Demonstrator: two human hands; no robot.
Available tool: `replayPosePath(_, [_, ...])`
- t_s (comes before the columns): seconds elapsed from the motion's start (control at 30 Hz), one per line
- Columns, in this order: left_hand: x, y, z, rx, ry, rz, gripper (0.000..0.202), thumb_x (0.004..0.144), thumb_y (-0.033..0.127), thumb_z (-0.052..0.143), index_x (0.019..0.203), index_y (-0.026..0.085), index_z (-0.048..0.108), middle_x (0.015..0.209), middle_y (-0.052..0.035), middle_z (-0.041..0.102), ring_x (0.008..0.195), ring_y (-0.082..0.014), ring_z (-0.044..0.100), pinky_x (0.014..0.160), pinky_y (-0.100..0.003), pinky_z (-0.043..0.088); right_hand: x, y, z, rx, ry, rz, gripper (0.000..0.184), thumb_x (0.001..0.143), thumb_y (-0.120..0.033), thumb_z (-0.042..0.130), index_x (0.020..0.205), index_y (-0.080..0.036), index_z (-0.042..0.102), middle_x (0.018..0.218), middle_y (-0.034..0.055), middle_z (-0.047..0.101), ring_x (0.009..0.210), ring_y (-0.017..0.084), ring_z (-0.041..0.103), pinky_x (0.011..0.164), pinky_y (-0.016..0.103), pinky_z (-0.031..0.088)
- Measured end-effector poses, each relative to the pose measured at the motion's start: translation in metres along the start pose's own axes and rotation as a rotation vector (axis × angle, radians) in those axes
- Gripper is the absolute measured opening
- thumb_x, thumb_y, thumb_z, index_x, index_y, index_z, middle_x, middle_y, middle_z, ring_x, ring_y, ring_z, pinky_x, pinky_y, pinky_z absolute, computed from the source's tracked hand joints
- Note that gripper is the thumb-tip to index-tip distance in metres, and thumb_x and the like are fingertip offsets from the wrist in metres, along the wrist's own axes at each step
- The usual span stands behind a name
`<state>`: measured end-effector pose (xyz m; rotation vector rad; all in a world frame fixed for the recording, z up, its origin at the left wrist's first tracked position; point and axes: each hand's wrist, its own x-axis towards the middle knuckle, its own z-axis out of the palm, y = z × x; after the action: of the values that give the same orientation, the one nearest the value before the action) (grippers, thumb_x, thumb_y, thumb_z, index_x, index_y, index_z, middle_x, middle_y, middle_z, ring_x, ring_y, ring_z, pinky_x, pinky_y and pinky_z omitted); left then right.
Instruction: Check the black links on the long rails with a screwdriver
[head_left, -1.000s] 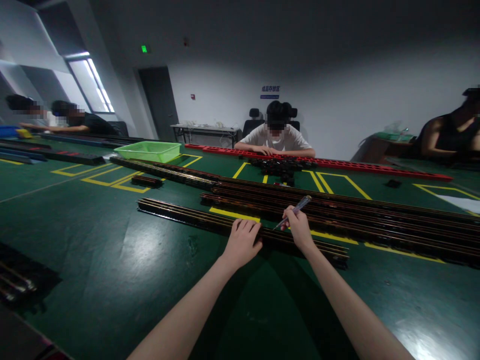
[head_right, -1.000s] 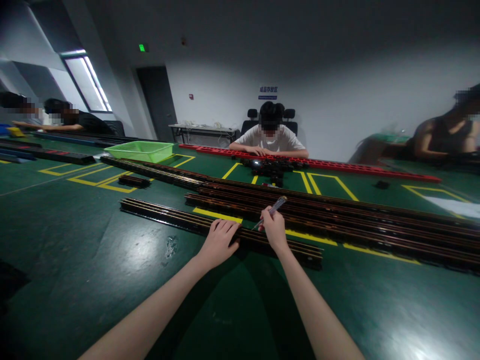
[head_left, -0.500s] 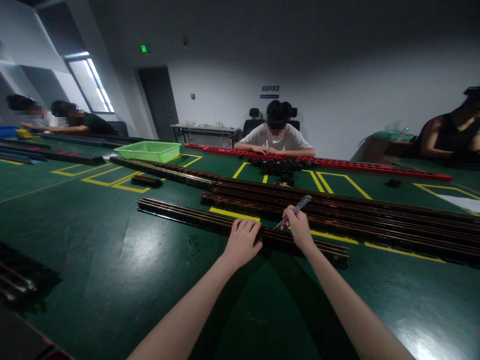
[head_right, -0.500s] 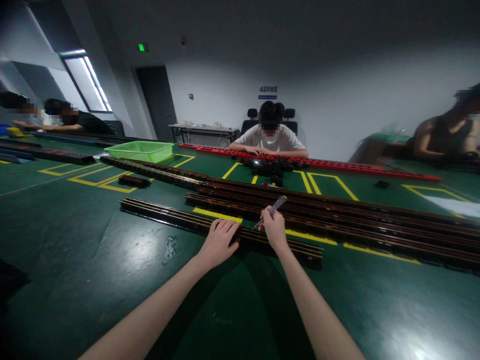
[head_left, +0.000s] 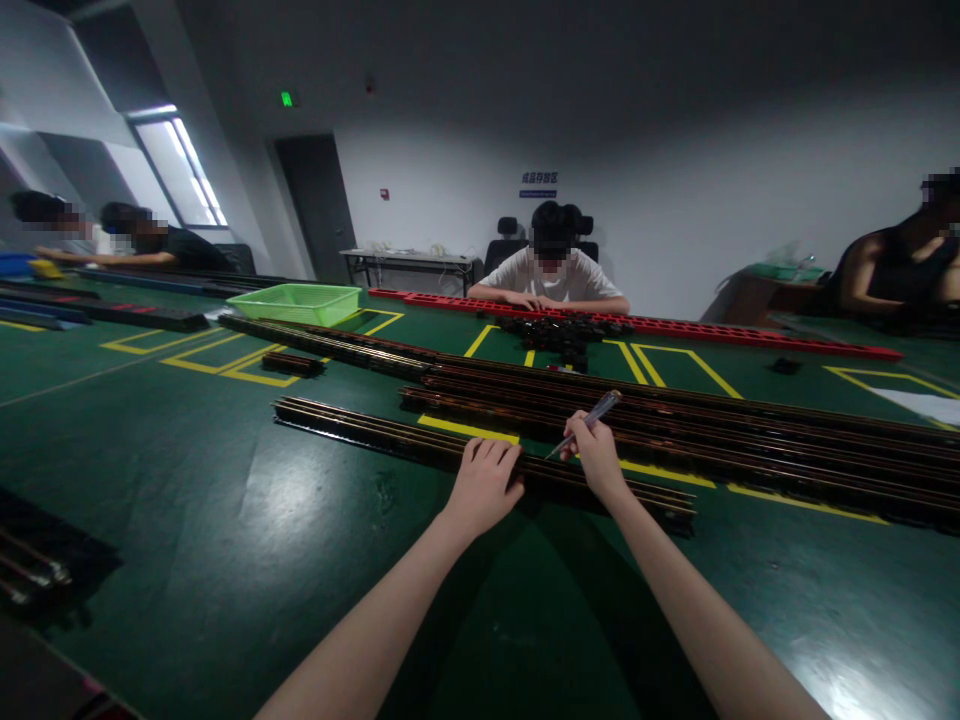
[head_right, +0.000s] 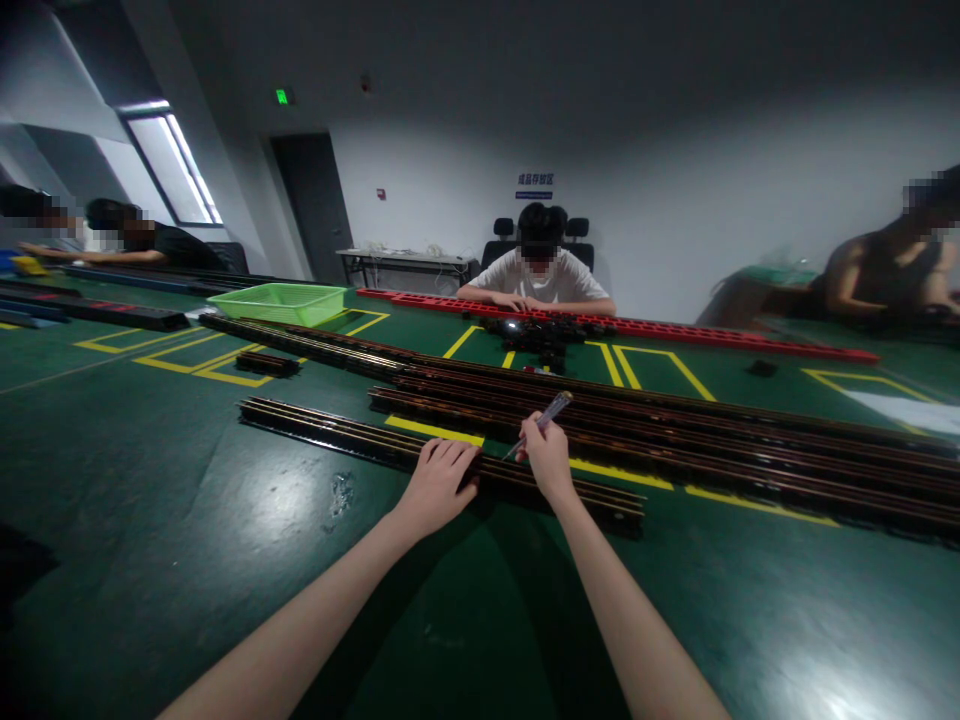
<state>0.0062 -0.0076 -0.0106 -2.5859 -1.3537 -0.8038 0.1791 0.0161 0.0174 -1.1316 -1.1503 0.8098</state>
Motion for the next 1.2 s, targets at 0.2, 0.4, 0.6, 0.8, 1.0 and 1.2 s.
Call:
replayPosePath(0.2, [0.0000,0.0003,-0.0010,-0.004,0.003,-0.005,0.030,0.084,0.027,0.047,0.113,0.018,0.054,0.113,-0.0055,0.061,0.107,-0.0208,0.052,0.100,-0.042,0.031,-0.0006,-0.0008,-0.0002,-0.010,0.001,0.004,0.019,0.069,-0.029,0.051,0.054,-0.020,0.045,0.038,-0.0077,0.041,0.033,0.009,0.047,0.038,0.020,0.039])
replayPosePath(0.4, [0.0001,0.0003,-0.0016,-0.003,-0.004,-0.011,0.031,0.085,0.027,0.048,0.113,0.017,0.054,0.114,-0.0056,0.061,0.107,-0.0205,0.052,0.101,-0.042,0.031,-0.0011,-0.0011,-0.0006,-0.015,-0.005,-0.001,0.019,0.070,-0.028,0.050,0.053,-0.020,0.045,0.038,-0.0074,0.041,0.033,0.009,0.047,0.039,0.020,0.039])
replayPosePath(0.6, [-0.0001,0.0018,-0.0031,0.000,-0.021,-0.020,0.030,0.085,0.027,0.048,0.113,0.017,0.053,0.114,-0.0055,0.061,0.108,-0.0202,0.052,0.102,-0.042,0.030,-0.0017,-0.0019,-0.0005,-0.017,-0.008,0.004,0.020,0.070,-0.029,0.051,0.054,-0.020,0.045,0.038,-0.0067,0.043,0.034,0.010,0.047,0.039,0.022,0.040])
replayPosePath(0.8, [-0.0002,0.0014,-0.0019,0.005,-0.011,-0.013,0.030,0.085,0.027,0.047,0.113,0.018,0.053,0.113,-0.0053,0.060,0.107,-0.0203,0.051,0.102,-0.041,0.030,-0.0014,-0.0024,-0.0003,-0.018,-0.002,0.003,0.020,0.069,-0.030,0.052,0.053,-0.020,0.044,0.038,-0.0065,0.042,0.033,0.011,0.047,0.039,0.022,0.039])
replayPosePath(1.0, [-0.0001,0.0018,-0.0017,0.018,-0.009,-0.010,0.030,0.084,0.026,0.049,0.112,0.018,0.054,0.113,-0.0058,0.060,0.107,-0.0206,0.051,0.101,-0.041,0.031,-0.0009,-0.0013,-0.0007,-0.028,-0.007,-0.004,0.019,0.070,-0.029,0.050,0.054,-0.020,0.045,0.037,-0.0070,0.042,0.034,0.010,0.047,0.040,0.022,0.040])
replayPosePath(1.2, [-0.0005,0.0018,-0.0018,0.012,-0.009,-0.010,0.030,0.084,0.026,0.048,0.112,0.017,0.053,0.113,-0.0058,0.060,0.108,-0.0207,0.051,0.101,-0.041,0.031,-0.0014,-0.0017,-0.0010,-0.027,-0.003,-0.005,0.019,0.070,-0.028,0.050,0.054,-0.020,0.045,0.038,-0.0068,0.043,0.034,0.010,0.048,0.040,0.022,0.040])
